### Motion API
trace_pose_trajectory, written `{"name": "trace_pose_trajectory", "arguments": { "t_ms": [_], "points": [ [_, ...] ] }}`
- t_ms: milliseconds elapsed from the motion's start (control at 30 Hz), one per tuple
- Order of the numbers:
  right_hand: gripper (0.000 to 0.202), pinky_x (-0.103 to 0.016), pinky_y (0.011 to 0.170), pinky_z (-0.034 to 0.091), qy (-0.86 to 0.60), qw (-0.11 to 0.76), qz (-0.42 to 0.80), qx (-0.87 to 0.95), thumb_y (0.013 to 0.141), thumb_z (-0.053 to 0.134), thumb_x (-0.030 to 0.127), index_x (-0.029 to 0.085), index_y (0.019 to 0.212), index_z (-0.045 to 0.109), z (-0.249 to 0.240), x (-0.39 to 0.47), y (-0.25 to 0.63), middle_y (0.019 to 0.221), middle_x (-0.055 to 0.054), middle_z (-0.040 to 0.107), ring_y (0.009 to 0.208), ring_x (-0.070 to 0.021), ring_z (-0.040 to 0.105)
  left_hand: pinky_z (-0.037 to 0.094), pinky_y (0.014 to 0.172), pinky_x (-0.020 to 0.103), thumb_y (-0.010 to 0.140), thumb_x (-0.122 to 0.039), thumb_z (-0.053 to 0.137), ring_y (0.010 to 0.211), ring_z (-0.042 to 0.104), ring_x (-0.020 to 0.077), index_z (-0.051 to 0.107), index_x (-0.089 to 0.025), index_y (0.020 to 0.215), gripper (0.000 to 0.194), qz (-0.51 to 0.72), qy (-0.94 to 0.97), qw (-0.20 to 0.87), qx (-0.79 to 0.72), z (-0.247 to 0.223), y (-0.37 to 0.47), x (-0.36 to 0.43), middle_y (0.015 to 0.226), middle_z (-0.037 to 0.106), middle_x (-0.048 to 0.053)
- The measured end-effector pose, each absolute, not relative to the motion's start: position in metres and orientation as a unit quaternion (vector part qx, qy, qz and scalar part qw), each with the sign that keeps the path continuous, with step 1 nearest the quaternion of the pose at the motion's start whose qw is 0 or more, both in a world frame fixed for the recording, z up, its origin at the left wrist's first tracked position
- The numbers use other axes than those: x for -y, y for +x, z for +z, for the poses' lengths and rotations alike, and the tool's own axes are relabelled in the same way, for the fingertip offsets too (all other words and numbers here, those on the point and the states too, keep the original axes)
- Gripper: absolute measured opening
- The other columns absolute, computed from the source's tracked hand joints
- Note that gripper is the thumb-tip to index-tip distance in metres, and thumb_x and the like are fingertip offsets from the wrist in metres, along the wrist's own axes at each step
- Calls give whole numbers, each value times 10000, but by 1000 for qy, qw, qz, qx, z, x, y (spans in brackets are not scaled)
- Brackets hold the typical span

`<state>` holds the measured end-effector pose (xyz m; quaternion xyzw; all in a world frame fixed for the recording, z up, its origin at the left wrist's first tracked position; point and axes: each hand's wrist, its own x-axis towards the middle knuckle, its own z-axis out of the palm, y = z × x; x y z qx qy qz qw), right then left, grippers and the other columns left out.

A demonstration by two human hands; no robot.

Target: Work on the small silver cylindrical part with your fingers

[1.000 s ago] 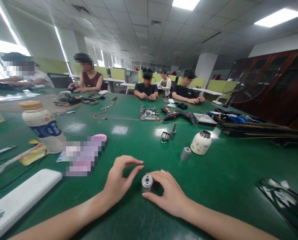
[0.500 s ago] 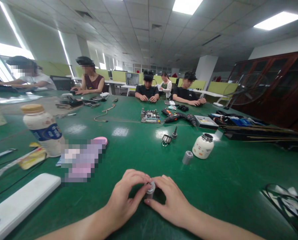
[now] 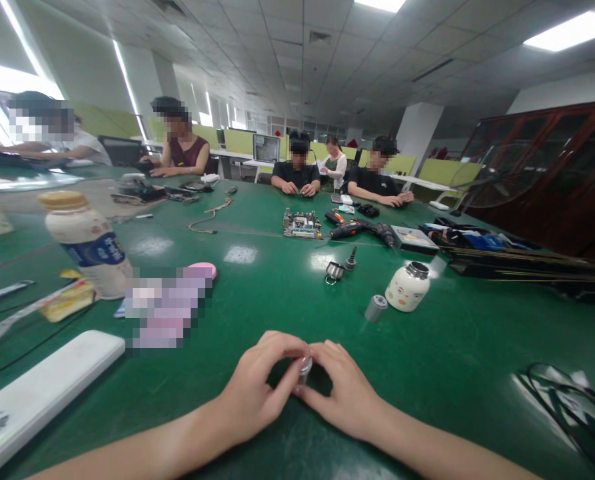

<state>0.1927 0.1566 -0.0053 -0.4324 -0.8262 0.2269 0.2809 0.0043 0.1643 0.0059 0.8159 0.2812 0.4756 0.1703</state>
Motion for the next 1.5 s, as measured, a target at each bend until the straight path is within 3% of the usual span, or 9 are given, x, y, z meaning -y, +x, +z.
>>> {"name": "trace_pose_trajectory", "arguments": {
  "t_ms": [367, 500, 633, 833, 1100, 1167, 1233, 1400, 1500],
  "points": [
    [285, -390, 875, 438, -437, 275, 235, 823, 848, 704, 237, 210, 1116, 612, -3, -157, 193, 1074, -48, 689, 971, -237, 597, 500, 911, 346, 957, -92, 433, 1085, 625, 204, 559, -245, 1218, 327, 419, 853, 124, -284, 2, 1, -165, 1127, 699, 77],
    [268, -395, 909, 427, -429, 278, 244, 824, 871, 691, 283, 228, 1122, 615, -1, -156, 193, 1133, -49, 685, 1004, -240, 594, 336, 1070, 533, 967, -265, 483, 1385, 378, 330, 398, -275, 1459, 499, 363, 833, -37, -415, 3, -6, -146, 1498, 461, 123],
    [279, -407, 948, 412, -434, 268, 248, 824, 877, 690, 325, 240, 1136, 628, 3, -156, 194, 1128, -43, 689, 1009, -242, 595, 178, 1051, 730, 951, -467, 476, 1446, 213, 434, 307, -311, 1523, 617, 297, 779, -136, -535, -3, -16, -142, 1622, 196, 149],
    [290, -396, 929, 422, -441, 263, 244, 823, 870, 693, 313, 241, 1144, 631, 4, -156, 194, 1114, -36, 690, 996, -235, 593, 152, 983, 819, 967, -503, 422, 1462, 163, 439, 352, -255, 1508, 599, 255, 697, -142, -655, -13, -24, -166, 1621, 155, 198],
    [289, -396, 930, 424, -436, 273, 242, 823, 865, 700, 318, 226, 1130, 633, 3, -156, 194, 1118, -47, 686, 996, -236, 592, 191, 983, 825, 962, -497, 459, 1460, 160, 453, 306, -239, 1523, 636, 271, 691, -122, -659, -7, -39, -193, 1620, 131, 209],
    [280, -392, 913, 429, -436, 274, 240, 823, 866, 698, 318, 225, 1123, 634, 3, -156, 194, 1102, -47, 688, 982, -236, 592, 186, 1096, 721, 941, -444, 533, 1482, 84, 438, 233, -216, 1548, 714, 347, 701, -170, -600, -2, -39, -195, 1635, 22, 191],
    [284, -391, 908, 429, -432, 273, 239, 825, 866, 700, 325, 227, 1124, 632, 3, -156, 194, 1094, -47, 689, 976, -238, 592, 160, 1174, 607, 937, -329, 566, 1497, 67, 393, 177, -287, 1558, 733, 377, 735, -196, -528, 1, -34, -189, 1648, -66, 111],
    [303, -387, 907, 427, -427, 276, 229, 830, 869, 700, 323, 215, 1140, 616, 2, -155, 194, 1094, -51, 688, 971, -233, 590, 238, 1189, 493, 943, -153, 481, 1485, 198, 318, 208, -303, 1545, 678, 316, 851, -141, -395, -6, -17, -165, 1644, 81, 88],
    [304, -383, 907, 427, -429, 272, 230, 830, 870, 699, 334, 218, 1140, 618, 2, -155, 194, 1094, -49, 687, 975, -231, 587, 285, 1154, 538, 943, -131, 435, 1466, 246, 333, 214, -253, 1544, 652, 323, 834, -127, -429, -8, -17, -160, 1622, 158, 141]
  ]
}}
